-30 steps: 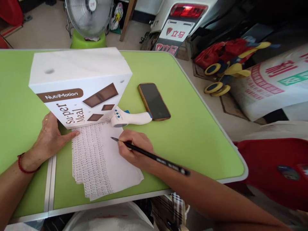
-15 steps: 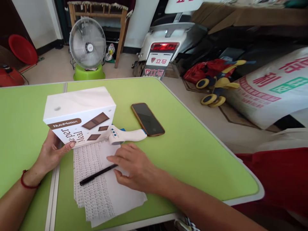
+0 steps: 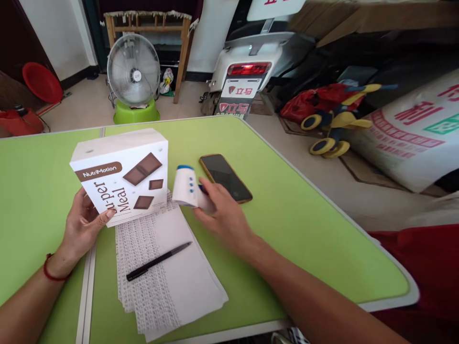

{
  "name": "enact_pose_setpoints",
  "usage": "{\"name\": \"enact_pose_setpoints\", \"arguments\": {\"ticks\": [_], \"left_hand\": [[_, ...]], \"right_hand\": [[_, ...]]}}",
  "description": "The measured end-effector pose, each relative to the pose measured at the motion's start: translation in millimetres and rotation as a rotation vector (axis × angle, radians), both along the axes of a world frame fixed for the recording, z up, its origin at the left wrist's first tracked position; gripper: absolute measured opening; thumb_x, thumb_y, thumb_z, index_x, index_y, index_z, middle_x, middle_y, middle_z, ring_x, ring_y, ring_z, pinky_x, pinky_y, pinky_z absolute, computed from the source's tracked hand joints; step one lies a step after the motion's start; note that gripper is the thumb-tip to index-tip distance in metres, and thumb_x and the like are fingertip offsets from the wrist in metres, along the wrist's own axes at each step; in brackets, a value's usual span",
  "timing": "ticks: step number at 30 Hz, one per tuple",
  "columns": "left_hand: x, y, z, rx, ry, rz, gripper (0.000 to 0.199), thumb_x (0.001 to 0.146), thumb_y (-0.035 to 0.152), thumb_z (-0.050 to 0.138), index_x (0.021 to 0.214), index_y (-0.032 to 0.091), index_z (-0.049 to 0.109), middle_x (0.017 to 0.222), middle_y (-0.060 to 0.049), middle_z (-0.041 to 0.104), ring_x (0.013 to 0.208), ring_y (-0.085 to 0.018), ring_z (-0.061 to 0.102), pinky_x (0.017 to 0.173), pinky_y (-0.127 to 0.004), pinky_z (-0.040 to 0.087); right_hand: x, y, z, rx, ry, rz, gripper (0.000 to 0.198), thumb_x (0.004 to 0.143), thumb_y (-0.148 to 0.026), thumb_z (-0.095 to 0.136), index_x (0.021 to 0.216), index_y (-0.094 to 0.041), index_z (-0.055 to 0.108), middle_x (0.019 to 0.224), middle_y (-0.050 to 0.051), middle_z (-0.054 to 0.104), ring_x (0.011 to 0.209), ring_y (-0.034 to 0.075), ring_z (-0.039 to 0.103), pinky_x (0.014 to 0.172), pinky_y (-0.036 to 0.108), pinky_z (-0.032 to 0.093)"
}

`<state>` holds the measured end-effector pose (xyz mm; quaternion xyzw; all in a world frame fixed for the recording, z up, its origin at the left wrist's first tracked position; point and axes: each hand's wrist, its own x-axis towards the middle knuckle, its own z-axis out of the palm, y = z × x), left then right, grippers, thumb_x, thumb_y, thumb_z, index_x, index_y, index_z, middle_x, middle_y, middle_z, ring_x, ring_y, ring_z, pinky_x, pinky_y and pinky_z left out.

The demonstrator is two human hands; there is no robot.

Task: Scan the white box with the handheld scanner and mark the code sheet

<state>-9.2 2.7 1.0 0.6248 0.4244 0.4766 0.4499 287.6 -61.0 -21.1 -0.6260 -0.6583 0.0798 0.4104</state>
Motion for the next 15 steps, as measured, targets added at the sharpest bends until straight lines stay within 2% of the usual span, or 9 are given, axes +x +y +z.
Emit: {"name": "enact_pose_setpoints", "arguments": {"ticks": [1,3,6,8,11,15], "left_hand": [[1.1,-0.9,0.6,-0.015,-0.016,0.008,0.055,0.074,0.034,0.081,0.121,0.023,0.054,0.123,-0.008,0.066,0.109,-0.026,0.066,0.093,-0.044,0.058],[3.6,-3.5,1.6,-0.06,-0.034,0.017,0.053,0.073,0.037,0.082,0.117,0.021,0.057,0.12,-0.009,0.068,0.105,-0.027,0.067,0.089,-0.043,0.06],[9.1,-8.9,3.3,-0.132,-0.046,0.007,0.054,0.071,0.042,0.083,0.114,0.018,0.059,0.113,-0.01,0.071,0.097,-0.026,0.07,0.084,-0.041,0.061],[13.4,-12.3,4.3,-0.162,-0.042,-0.006,0.056,0.071,0.043,0.083,0.114,0.018,0.058,0.11,-0.01,0.072,0.096,-0.026,0.07,0.083,-0.041,0.061],[18.1,-15.7,4.7,-0.157,-0.014,-0.014,0.057,0.07,0.044,0.083,0.113,0.016,0.058,0.112,-0.011,0.071,0.098,-0.027,0.07,0.087,-0.043,0.059],[18.8,-18.4,4.2,-0.155,0.024,-0.063,0.059,0.072,0.046,0.081,0.117,0.015,0.057,0.124,-0.015,0.066,0.11,-0.031,0.066,0.095,-0.048,0.056]], "right_hand": [[-4.4,-5.1,7.4,-0.01,0.164,0.036,0.037,0.083,-0.032,0.061,0.117,-0.02,0.059,0.105,0.012,0.066,0.091,0.027,0.063,0.076,0.042,0.053],[-15.8,-17.4,18.8,-0.075,0.496,0.234,0.023,0.088,-0.041,0.059,0.099,-0.021,0.06,0.083,0.006,0.066,0.071,0.02,0.062,0.063,0.035,0.052],[-35.8,-35.1,21.8,-0.181,0.813,0.512,0.033,0.084,-0.051,0.063,0.094,-0.02,0.057,0.071,0.003,0.062,0.06,0.016,0.057,0.055,0.031,0.048],[-47.7,-42.1,16.4,-0.272,0.879,0.587,0.034,0.08,-0.051,0.067,0.088,-0.02,0.055,0.068,0.0,0.058,0.058,0.013,0.052,0.053,0.028,0.045],[-58.9,-44.7,7.9,-0.39,0.931,0.577,0.032,0.077,-0.047,0.07,0.081,-0.021,0.052,0.064,-0.003,0.052,0.054,0.01,0.045,0.05,0.025,0.04],[-61.5,-41.9,8.0,-0.422,0.965,0.576,0.031,0.079,-0.047,0.069,0.082,-0.021,0.052,0.067,-0.002,0.053,0.057,0.011,0.045,0.052,0.025,0.04]]}}
